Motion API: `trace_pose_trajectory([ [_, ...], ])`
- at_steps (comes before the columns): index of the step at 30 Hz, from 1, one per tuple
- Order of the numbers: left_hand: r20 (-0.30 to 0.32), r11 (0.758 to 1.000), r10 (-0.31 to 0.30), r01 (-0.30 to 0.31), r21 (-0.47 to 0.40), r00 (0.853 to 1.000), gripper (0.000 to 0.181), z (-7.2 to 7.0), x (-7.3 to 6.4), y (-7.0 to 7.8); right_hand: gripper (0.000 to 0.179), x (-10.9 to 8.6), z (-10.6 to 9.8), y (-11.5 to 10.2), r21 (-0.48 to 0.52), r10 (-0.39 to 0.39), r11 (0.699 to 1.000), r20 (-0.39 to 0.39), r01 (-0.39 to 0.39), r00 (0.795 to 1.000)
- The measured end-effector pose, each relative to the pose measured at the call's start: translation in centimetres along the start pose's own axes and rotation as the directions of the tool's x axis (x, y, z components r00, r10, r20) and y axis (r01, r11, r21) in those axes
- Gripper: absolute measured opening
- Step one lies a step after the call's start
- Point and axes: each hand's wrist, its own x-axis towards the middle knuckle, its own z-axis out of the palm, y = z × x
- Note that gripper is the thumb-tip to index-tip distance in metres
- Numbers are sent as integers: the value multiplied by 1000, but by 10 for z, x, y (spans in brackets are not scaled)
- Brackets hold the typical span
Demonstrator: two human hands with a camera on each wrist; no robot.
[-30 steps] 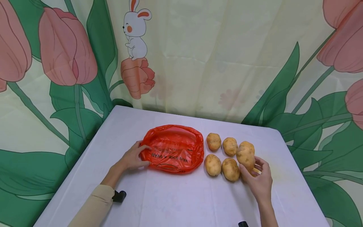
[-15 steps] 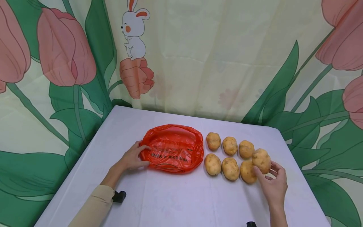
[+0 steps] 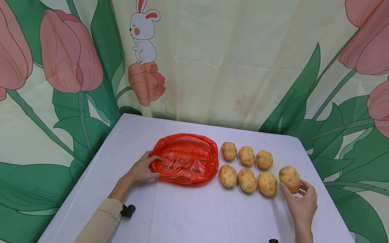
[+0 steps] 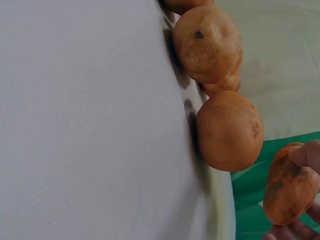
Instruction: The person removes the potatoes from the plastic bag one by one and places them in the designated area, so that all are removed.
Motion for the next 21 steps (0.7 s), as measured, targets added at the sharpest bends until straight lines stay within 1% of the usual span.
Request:
trace_pose_trajectory([
  [10, 6, 1000, -5, 5, 15, 1000, 62, 2, 1, 0, 80, 6, 2, 13, -67, 72, 995, 39, -70, 997],
  [21, 1, 1000, -20, 20, 6, 1000, 63, 1, 1, -1, 85, 10, 4, 25, -123, 121, 986, 90, -110, 989],
])
